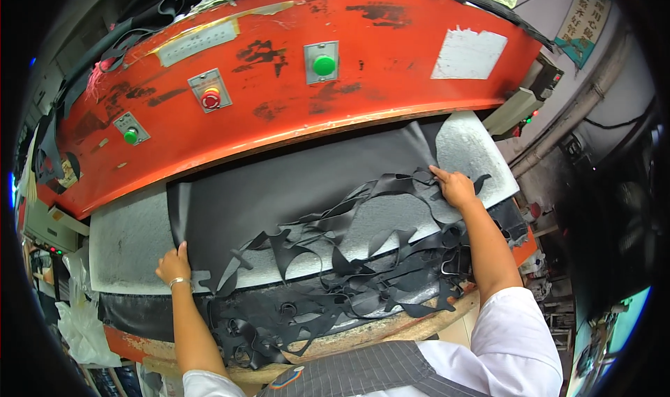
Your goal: Cutting shoe upper components from a sheet of material using a hydraulic press and a metal die.
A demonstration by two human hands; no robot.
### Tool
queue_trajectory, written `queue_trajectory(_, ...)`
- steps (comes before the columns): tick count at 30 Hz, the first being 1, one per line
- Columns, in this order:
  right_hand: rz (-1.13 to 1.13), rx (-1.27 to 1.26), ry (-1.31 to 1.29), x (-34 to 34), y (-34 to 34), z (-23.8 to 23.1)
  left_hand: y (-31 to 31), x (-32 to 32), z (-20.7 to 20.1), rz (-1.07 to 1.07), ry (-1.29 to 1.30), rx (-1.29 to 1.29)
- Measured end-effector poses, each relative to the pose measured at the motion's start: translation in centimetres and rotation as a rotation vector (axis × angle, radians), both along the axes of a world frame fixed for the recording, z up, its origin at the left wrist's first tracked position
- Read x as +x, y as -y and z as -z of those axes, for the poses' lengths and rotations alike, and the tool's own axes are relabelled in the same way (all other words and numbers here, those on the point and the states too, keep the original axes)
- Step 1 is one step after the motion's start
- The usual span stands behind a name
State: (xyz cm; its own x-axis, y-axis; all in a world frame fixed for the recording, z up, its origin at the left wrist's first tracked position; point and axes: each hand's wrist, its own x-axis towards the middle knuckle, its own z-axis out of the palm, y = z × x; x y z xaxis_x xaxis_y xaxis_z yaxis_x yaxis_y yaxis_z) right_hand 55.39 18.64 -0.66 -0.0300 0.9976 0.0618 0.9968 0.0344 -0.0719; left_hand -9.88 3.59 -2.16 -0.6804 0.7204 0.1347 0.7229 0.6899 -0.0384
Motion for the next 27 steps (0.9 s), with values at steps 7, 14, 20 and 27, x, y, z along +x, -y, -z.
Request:
queue_trajectory(7,-0.012,-0.157,-0.189,6.6,1.4,-0.9,1.6,-1.5,0.9,0.035,0.015,0.006)
queue_trajectory(14,0.059,-0.813,-0.400,5.2,1.1,-5.0,0.7,-5.6,0.2,0.032,0.179,-0.005)
queue_trajectory(20,0.128,-0.416,-0.910,7.2,-3.6,-3.0,1.9,-3.9,2.0,-0.037,0.035,0.155)
queue_trajectory(27,0.663,-0.050,-1.424,4.5,-18.2,1.0,2.3,-4.4,3.4,-0.018,-0.048,0.233)
